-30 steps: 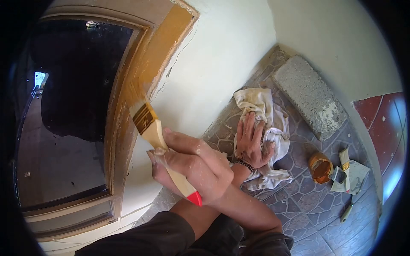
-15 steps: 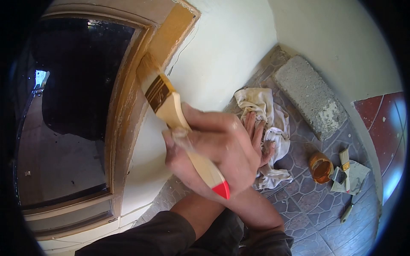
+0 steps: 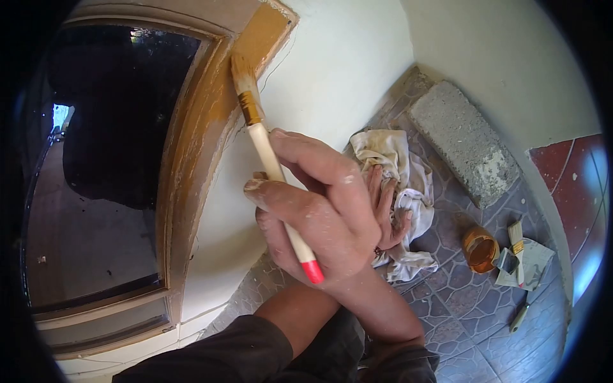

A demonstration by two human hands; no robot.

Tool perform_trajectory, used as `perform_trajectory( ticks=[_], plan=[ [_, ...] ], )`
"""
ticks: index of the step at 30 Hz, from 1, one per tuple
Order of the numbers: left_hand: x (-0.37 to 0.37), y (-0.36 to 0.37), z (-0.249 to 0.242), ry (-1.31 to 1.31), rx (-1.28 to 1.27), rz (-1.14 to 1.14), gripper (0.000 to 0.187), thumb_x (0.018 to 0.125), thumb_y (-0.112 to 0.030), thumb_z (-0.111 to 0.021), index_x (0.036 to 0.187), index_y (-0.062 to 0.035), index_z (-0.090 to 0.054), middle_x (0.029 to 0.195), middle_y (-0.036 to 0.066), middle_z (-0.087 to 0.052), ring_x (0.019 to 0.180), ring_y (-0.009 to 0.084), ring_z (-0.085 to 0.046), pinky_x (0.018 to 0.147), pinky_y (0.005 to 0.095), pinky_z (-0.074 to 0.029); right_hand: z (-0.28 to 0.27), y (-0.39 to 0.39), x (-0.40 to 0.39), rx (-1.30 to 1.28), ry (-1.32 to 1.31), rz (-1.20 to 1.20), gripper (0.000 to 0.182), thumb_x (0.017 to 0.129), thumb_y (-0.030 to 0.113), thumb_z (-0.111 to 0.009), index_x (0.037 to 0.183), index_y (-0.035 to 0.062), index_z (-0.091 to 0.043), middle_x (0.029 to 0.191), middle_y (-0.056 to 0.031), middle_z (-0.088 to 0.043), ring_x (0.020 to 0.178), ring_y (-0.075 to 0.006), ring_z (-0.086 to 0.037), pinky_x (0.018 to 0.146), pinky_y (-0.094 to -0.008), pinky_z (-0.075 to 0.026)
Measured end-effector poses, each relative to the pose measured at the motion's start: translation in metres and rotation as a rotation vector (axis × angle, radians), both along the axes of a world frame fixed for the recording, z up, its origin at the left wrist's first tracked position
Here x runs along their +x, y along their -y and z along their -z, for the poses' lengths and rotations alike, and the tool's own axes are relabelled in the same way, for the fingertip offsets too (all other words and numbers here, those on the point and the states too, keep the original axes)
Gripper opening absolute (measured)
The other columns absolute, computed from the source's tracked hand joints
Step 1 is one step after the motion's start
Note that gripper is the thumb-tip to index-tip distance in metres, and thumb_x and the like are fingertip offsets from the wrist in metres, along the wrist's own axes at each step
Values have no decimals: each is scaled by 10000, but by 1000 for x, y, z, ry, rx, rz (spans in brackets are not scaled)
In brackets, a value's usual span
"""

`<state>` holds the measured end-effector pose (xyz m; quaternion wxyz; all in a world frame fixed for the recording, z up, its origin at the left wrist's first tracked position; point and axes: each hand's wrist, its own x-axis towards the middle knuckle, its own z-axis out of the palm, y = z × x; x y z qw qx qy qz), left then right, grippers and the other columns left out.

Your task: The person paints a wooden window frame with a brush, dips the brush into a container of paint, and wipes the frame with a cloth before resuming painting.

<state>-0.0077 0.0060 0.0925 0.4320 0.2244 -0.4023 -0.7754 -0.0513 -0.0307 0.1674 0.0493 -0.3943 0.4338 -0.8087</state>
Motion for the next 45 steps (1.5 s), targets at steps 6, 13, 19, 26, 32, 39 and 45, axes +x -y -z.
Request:
perform_trajectory(
  ticks=[6,13,19,26,32,39,45],
  plan=[
    [-8,23,44,496,-444,-37,475,793,-325,-661,1143,-26,-542,1289,202,-429,1187,329,-387,963,464,-287,0,-1,22,-88,-92,-72,198,634,6,-750,806,-53,-671,1029,-250,-633,950,-405,-664,806,-414,-590],
    [8,6,87,1080,-955,-70,616,812,-405,-593,1239,33,-518,1408,313,-352,1326,465,-319,1076,578,-223,3,-5,21,-90,-90,-12,252,601,66,-751,820,-37,-682,1038,-256,-629,946,-398,-666,822,-443,-588],
    [15,5,101,1242,-1139,-84,655,818,-423,-573,1266,50,-508,1440,345,-330,1370,502,-296,1110,612,-200,7,-3,22,-38,-139,-69,167,676,9,-728,827,-13,-660,1036,-230,-622,953,-400,-666,813,-437,-587],
    [15,4,103,1252,-1105,-84,655,814,-420,-574,1261,54,-510,1443,343,-329,1373,498,-294,1113,607,-196,6,-18,29,-3,-139,-226,131,762,-59,-729,830,32,-664,1051,-193,-621,975,-395,-668,824,-434,-589],
    [14,3,100,1280,-1115,-63,644,824,-416,-568,1261,54,-513,1447,341,-327,1375,492,-295,1114,605,-195,13,1,23,-92,-108,-20,256,591,55,-725,826,-32,-672,1034,-252,-636,937,-426,-669,787,-425,-594],
    [15,4,103,1250,-1111,-79,648,822,-413,-575,1267,53,-511,1447,339,-327,1370,491,-303,1114,601,-201,14,-15,32,-57,-137,-180,162,685,-5,-719,832,-10,-651,1058,-227,-619,962,-415,-664,796,-433,-591],
    [14,5,99,1265,-1133,-77,647,827,-421,-570,1255,61,-514,1437,343,-339,1367,491,-307,1110,602,-209,9,-8,23,-35,-55,-59,167,769,-65,-732,789,32,-597,1042,-203,-617,968,-405,-672,814,-435,-586]
  ],
)
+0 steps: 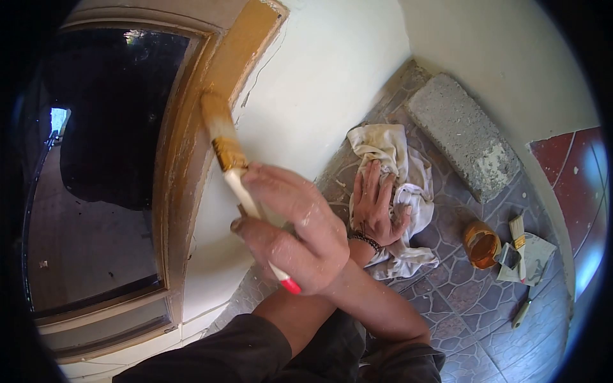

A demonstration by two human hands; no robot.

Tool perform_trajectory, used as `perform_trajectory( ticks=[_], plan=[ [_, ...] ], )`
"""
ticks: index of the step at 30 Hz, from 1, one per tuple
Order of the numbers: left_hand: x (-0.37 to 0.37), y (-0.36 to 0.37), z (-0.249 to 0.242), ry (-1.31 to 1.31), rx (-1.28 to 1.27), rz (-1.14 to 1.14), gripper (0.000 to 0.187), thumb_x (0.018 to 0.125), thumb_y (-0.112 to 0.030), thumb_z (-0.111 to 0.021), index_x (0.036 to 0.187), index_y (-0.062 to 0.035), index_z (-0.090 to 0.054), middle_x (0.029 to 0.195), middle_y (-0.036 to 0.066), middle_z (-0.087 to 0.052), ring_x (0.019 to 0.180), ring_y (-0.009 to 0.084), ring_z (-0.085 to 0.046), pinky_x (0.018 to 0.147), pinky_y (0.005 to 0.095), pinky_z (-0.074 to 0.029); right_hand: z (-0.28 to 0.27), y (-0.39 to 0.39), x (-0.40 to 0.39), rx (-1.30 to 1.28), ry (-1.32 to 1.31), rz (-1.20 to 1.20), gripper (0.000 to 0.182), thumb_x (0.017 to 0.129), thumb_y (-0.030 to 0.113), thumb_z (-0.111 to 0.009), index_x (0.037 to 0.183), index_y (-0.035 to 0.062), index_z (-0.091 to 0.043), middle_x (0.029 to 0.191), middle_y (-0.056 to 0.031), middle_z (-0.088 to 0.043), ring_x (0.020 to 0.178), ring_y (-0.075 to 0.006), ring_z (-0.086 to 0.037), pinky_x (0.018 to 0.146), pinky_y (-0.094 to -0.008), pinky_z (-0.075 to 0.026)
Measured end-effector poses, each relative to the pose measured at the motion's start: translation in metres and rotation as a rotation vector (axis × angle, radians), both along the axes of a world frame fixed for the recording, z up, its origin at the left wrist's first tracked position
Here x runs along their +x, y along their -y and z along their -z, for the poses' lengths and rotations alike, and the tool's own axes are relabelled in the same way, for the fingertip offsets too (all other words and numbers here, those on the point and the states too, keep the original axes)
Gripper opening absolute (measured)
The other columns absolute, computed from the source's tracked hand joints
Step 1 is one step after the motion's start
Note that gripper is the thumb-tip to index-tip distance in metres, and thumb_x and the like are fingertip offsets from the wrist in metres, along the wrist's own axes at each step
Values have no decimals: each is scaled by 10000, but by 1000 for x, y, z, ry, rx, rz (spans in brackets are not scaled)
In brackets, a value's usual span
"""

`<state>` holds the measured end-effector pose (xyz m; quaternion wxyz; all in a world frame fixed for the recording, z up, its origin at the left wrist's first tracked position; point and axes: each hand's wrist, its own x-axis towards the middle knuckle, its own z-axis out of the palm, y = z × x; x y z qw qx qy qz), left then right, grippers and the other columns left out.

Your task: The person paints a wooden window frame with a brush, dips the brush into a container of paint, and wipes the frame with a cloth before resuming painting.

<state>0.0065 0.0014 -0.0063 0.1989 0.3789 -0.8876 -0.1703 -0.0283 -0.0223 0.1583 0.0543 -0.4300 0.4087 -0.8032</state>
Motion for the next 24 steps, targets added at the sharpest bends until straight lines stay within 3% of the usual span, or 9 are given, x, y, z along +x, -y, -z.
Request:
perform_trajectory(
  ticks=[1,3,7,13,15,21,24],
  plan=[
    [0,0,-1,1,-1,0,647,827,-421,-570,1255,61,-514,1437,343,-339,1367,491,-307,1110,602,-209,1,3,-1,-1,1,0,167,769,-65,-732,789,32,-597,1042,-203,-617,968,-405,-672,814,-435,-586],
    [-1,-1,0,-11,0,-6,643,837,-433,-556,1250,58,-520,1440,341,-337,1368,491,-305,1110,601,-207,3,7,-2,-10,-61,33,202,599,-22,-734,790,-23,-666,1017,-235,-635,919,-414,-678,778,-422,-597],
    [3,1,6,-23,-12,8,639,841,-438,-551,1248,54,-525,1440,339,-339,1370,491,-304,1111,600,-205,9,6,11,-57,-11,-29,238,590,19,-746,810,-22,-665,1031,-229,-636,925,-419,-673,781,-425,-592],
    [0,0,4,-15,28,-17,648,842,-452,-546,1250,51,-525,1442,336,-340,1373,487,-302,1116,599,-195,12,-8,16,-58,-79,-145,192,674,39,-704,847,-32,-662,1095,-243,-611,959,-434,-662,764,-419,-596],
    [0,-1,4,-16,11,-16,651,846,-459,-540,1249,52,-525,1442,338,-338,1370,491,-305,1114,601,-196,6,-11,11,-49,-44,-143,189,743,-86,-736,838,18,-610,1044,-209,-612,951,-402,-680,775,-407,-605],
    [0,-1,1,5,12,-12,648,845,-448,-548,1259,50,-517,1444,338,-334,1367,494,-307,1110,604,-204,3,4,-2,-7,-52,16,181,778,-77,-720,879,2,-592,1071,-230,-594,943,-400,-684,787,-403,-602],
    [0,-1,2,1,7,-14,650,841,-443,-552,1264,49,-514,1447,334,-334,1367,494,-307,1110,603,-206,4,5,6,-23,-26,-25,151,780,-64,-725,849,-11,-601,1055,-232,-603,955,-391,-681,786,-412,-598]
  ],
)
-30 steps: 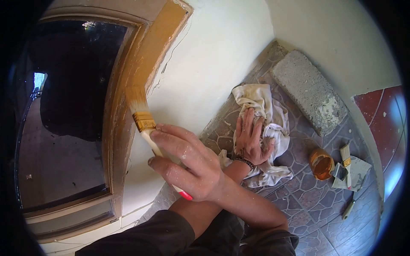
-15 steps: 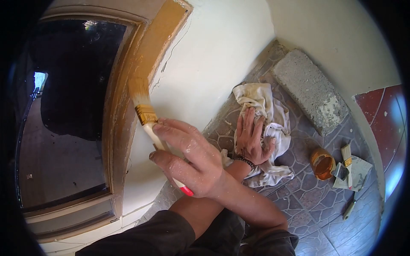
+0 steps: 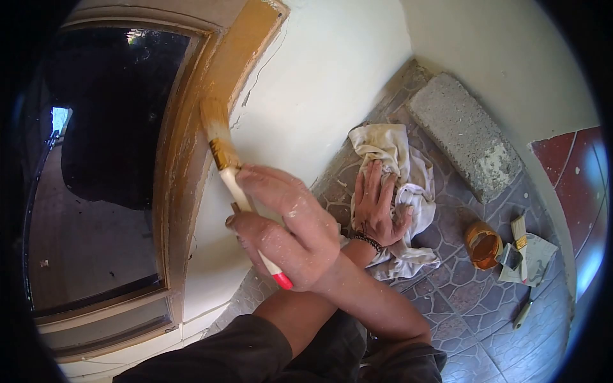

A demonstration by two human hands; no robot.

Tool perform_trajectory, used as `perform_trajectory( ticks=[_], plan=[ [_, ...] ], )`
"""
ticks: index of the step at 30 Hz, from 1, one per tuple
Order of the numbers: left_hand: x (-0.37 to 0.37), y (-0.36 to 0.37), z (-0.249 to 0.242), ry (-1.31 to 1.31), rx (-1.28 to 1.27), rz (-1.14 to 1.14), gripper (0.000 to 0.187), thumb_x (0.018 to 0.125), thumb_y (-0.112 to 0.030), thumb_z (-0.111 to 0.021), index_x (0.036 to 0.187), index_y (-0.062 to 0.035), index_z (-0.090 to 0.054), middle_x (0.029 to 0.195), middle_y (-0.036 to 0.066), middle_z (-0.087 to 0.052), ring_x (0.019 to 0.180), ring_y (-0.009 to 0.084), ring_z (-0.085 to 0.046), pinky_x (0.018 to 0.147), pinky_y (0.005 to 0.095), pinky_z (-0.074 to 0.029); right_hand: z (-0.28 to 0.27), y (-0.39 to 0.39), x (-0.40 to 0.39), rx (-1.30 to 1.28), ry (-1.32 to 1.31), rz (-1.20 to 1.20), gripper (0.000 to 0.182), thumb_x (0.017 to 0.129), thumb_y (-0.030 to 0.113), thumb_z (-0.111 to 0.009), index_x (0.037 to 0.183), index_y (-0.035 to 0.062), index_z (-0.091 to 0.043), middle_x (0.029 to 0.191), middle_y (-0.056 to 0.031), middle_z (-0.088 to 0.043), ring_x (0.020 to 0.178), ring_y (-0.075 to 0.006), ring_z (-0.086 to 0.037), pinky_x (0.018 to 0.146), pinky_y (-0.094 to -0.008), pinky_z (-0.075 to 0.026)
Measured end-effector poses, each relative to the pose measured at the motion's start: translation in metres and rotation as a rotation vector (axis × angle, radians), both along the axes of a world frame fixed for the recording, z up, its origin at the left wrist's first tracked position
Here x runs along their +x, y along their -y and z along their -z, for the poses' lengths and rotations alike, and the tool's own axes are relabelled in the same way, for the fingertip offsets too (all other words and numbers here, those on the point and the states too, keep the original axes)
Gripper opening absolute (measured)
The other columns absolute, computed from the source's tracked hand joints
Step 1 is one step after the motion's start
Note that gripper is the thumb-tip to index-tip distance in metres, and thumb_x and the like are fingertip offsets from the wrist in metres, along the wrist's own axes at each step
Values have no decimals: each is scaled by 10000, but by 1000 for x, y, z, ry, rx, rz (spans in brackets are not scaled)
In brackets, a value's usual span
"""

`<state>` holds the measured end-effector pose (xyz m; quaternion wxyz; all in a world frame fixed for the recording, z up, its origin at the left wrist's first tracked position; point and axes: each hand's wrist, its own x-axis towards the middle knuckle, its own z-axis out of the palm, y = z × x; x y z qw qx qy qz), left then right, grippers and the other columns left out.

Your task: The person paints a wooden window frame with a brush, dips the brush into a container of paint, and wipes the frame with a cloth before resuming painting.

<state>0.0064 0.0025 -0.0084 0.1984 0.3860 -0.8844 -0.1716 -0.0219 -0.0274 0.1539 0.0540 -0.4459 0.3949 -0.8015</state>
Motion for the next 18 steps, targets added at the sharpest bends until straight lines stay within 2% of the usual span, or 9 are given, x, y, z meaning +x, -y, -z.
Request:
perform_trajectory(
  ticks=[5,9,10,13,17,18],
  plan=[
    [1,0,2,-14,9,3,647,830,-427,-562,1261,53,-515,1448,331,-334,1364,495,-311,1110,603,-209,0,-15,6,29,-45,-184,154,750,-64,-739,841,-1,-632,1053,-217,-614,936,-366,-684,773,-408,-599],
    [1,1,3,-35,-9,5,646,823,-417,-568,1259,57,-516,1447,333,-334,1359,496,-316,1110,604,-210,-3,-17,0,4,-9,-97,179,739,-85,-731,823,18,-611,1044,-198,-609,953,-391,-675,788,-418,-598],
    [1,0,3,-35,-8,4,646,823,-417,-568,1259,57,-516,1447,333,-334,1359,496,-316,1110,604,-210,1,-10,0,-54,4,-3,196,644,74,-712,802,-31,-662,1052,-243,-632,937,-440,-664,756,-415,-594],
    [0,1,-2,-7,-10,17,647,825,-420,-567,1259,57,-515,1442,339,-336,1357,498,-317,1109,605,-210,4,5,-6,-54,-23,106,218,625,87,-706,804,-30,-661,1056,-240,-631,947,-435,-663,779,-423,-587],
    [1,1,1,-18,-7,15,643,829,-418,-564,1261,56,-514,1439,343,-336,1355,501,-317,1108,606,-208,3,6,-5,-20,-99,13,317,545,125,-662,825,-25,-666,1048,-241,-622,960,-431,-655,815,-425,-573],
    [2,2,2,-21,-19,26,643,830,-417,-564,1262,56,-513,1441,342,-334,1356,501,-315,1109,605,-206,0,2,-6,42,-102,-16,141,740,-74,-734,827,10,-661,1048,-194,-623,975,-391,-672,803,-428,-579]
  ],
)
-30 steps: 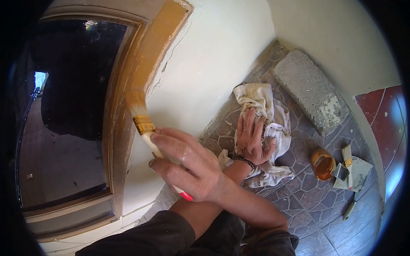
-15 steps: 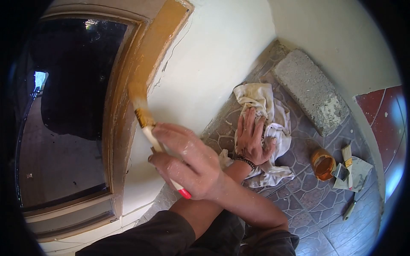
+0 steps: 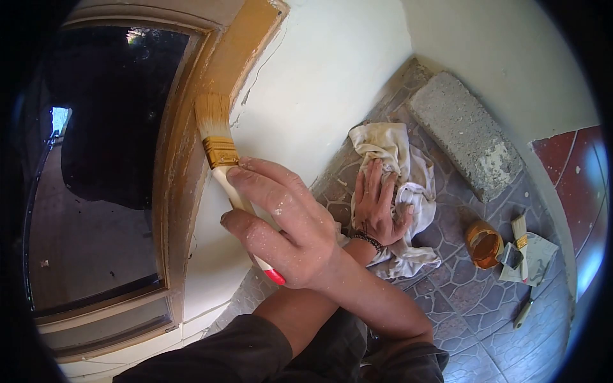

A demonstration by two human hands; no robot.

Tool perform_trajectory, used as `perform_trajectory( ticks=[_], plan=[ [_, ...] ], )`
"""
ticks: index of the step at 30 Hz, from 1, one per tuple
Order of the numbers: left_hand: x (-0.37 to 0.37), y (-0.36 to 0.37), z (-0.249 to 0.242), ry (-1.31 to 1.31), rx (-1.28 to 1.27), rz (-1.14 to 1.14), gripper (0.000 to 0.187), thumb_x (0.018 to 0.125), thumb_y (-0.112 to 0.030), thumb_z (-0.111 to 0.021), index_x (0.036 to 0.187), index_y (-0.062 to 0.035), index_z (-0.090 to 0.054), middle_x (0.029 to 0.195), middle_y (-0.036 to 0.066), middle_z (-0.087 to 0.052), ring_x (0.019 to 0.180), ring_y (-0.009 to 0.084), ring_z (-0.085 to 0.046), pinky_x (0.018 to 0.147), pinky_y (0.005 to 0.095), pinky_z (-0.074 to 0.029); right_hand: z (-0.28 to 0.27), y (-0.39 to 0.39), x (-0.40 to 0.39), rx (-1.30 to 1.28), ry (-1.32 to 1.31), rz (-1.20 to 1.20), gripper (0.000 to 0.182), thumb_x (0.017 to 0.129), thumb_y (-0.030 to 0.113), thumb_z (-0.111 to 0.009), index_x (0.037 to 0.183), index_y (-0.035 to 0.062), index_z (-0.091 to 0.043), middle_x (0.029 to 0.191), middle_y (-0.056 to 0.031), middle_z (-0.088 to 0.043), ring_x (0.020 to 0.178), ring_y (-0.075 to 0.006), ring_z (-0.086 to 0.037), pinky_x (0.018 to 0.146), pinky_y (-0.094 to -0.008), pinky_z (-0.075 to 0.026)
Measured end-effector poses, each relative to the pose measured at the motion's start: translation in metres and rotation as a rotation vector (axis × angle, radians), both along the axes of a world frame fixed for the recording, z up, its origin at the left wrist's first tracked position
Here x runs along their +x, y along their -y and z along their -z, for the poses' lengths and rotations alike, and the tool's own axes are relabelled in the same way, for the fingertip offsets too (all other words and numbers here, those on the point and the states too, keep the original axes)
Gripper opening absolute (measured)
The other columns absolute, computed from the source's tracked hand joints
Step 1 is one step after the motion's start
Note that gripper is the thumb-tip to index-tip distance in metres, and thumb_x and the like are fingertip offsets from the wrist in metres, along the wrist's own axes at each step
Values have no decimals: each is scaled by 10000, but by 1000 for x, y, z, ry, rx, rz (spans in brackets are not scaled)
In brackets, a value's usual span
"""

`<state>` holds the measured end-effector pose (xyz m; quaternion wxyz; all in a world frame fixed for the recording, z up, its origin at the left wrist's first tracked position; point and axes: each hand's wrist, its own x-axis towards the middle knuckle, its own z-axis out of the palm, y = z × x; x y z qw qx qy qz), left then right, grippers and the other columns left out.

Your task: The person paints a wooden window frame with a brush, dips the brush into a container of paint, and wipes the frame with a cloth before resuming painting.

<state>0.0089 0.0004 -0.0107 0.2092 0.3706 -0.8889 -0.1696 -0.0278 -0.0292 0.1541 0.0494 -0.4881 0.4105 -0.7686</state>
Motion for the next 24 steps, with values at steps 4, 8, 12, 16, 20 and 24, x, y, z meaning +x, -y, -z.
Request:
perform_trajectory(
  ticks=[4,8,12,16,20,24],
  plan=[
    [0,-1,3,10,7,-10,642,825,-410,-570,1264,54,-511,1444,341,-328,1360,498,-310,1113,603,-203,1,-2,3,0,10,-45,153,732,-75,-739,835,9,-662,1047,-194,-622,977,-396,-671,806,-429,-579],
    [-1,-2,-1,16,19,-18,642,817,-403,-579,1265,52,-509,1447,339,-324,1363,494,-307,1116,600,-201,3,-1,7,-36,6,-52,203,628,25,-692,824,-14,-656,1041,-219,-621,962,-414,-663,793,-424,-583],
    [-2,-2,-2,18,40,-29,645,815,-405,-581,1265,52,-513,1450,337,-324,1367,490,-304,1116,598,-201,2,-5,6,-18,-7,-91,190,692,-81,-753,837,3,-663,1050,-202,-618,960,-403,-672,794,-442,-589],
    [-2,-3,-3,23,43,-27,645,816,-410,-580,1262,52,-518,1454,336,-322,1372,484,-302,1116,597,-202,1,-7,7,-23,-11,-91,182,691,-76,-754,830,-3,-662,1050,-205,-618,959,-402,-671,797,-445,-591],
    [-2,-3,-2,19,38,-32,645,818,-416,-575,1261,51,-521,1454,334,-326,1374,482,-300,1112,598,-207,0,-11,6,-26,24,-117,169,678,-11,-730,828,-15,-654,1048,-228,-615,957,-405,-663,801,-428,-588],
    [-1,-1,2,-11,-17,-28,616,821,-413,-578,1220,56,-560,1440,321,-362,1366,454,-328,1128,585,-203,-5,-22,-1,-67,279,-62,198,728,-4,-760,864,-18,-617,1058,-274,-599,937,-373,-669,793,-401,-586]
  ],
)
